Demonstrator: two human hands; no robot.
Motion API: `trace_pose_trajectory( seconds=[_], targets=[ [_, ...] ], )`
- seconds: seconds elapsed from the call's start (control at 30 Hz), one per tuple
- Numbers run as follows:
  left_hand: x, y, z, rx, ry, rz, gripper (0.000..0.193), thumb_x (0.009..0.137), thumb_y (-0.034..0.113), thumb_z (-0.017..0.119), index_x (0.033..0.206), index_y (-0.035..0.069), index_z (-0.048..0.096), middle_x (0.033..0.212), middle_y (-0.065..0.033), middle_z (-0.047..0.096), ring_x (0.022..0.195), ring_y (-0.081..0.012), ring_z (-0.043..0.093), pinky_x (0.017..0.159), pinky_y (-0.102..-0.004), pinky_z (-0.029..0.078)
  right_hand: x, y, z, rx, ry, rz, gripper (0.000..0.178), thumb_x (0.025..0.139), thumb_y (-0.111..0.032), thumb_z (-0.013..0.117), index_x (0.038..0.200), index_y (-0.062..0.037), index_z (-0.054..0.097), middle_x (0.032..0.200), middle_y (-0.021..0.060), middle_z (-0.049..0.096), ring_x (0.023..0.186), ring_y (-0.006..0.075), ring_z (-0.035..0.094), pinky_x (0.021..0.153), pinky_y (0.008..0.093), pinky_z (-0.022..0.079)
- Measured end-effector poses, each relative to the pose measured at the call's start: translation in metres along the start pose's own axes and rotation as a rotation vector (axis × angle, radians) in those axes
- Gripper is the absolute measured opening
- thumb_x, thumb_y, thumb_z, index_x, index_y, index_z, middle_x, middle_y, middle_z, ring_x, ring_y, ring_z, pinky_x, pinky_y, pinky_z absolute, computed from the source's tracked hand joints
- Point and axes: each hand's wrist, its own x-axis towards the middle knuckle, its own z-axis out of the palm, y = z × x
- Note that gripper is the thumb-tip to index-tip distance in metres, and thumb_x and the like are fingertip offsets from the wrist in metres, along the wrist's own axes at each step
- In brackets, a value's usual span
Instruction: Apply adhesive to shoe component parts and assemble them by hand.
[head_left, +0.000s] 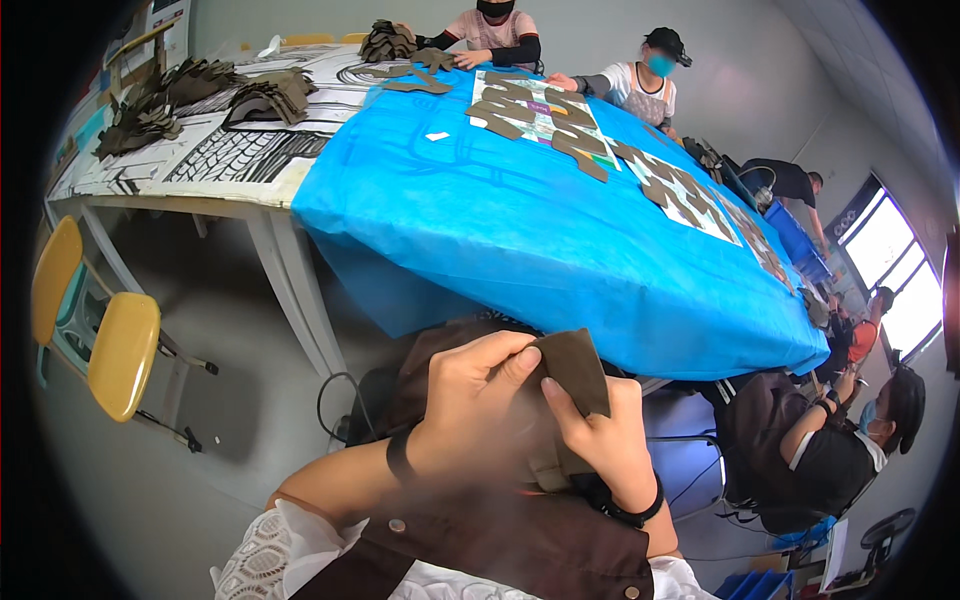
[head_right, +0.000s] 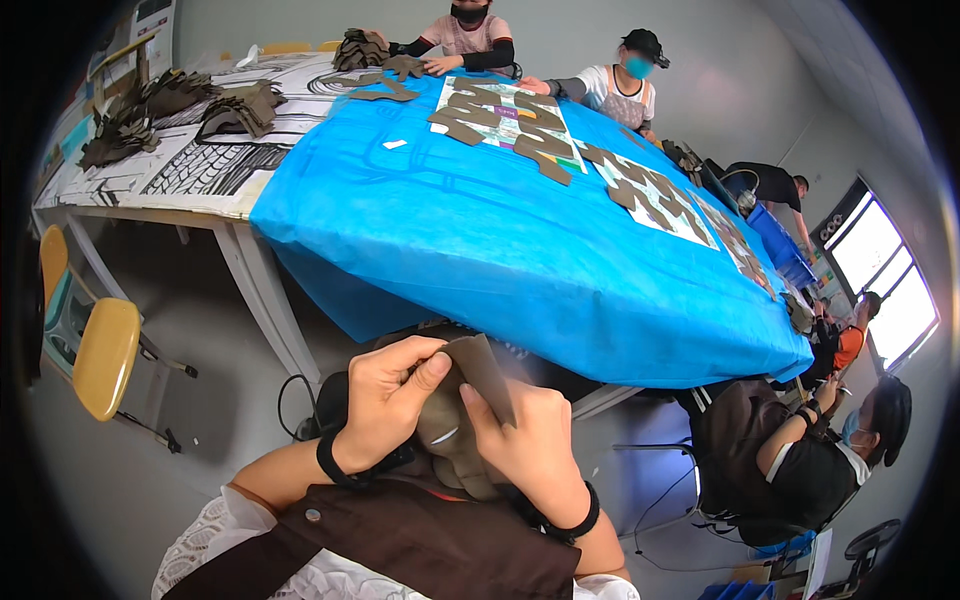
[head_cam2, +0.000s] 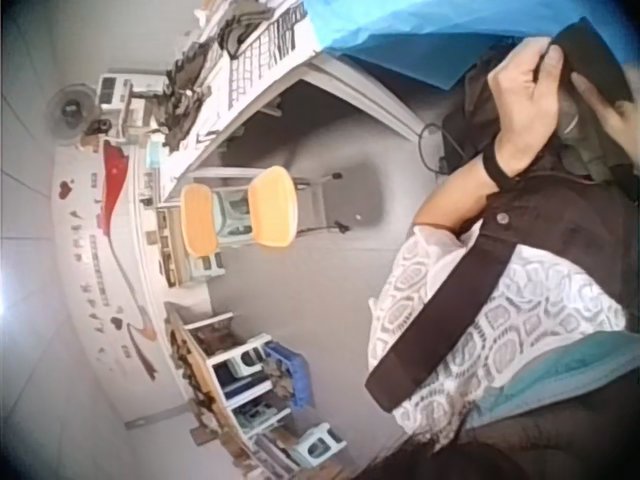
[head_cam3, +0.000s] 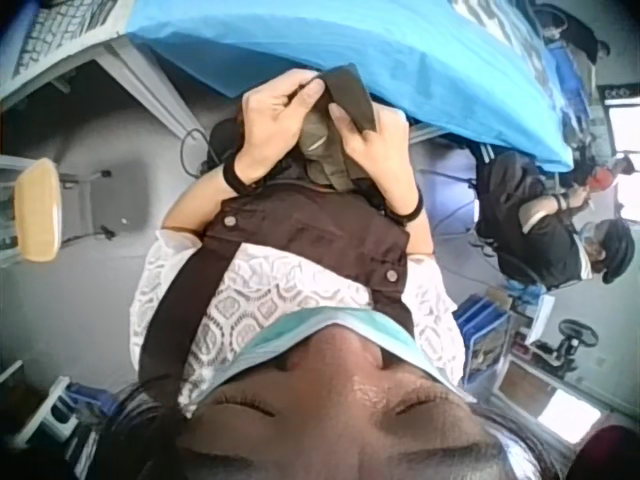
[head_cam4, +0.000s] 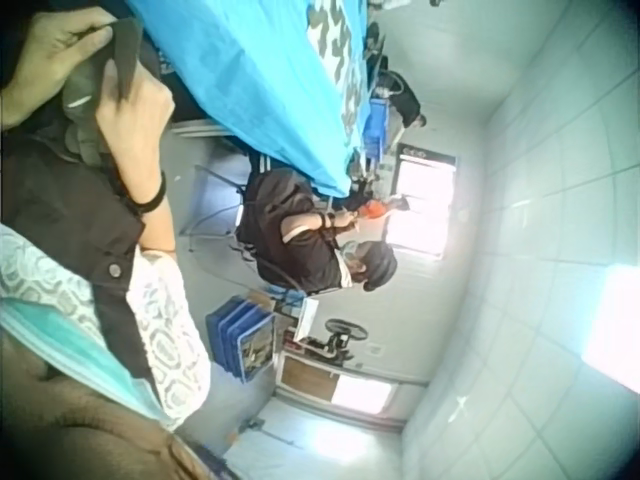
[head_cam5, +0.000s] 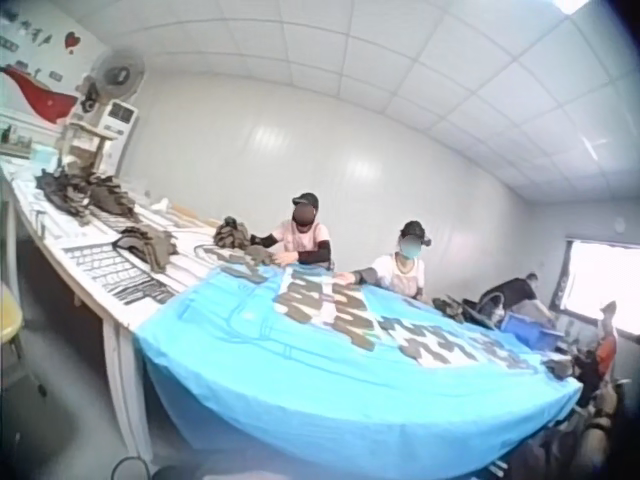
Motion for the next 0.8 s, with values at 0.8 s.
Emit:
trace_pose_trajectory(
  seconds=[0.8],
  targets=[
    [0.012,0.016,-0.014,-0.14,-0.164,-0.126,0.02,0.094,0.017,0.068,0.093,-0.003,0.07,0.083,-0.0029,0.066,0.075,-0.0063,0.057,0.066,-0.0229,0.044,-0.005,-0.005,-0.008,0.728,0.105,0.176,0.019,0.093,-0.018,0.068,0.093,-0.0007,0.062,0.08,-0.0012,0.055,0.074,0.0078,0.049,0.066,0.0258,0.039]
  ],
)
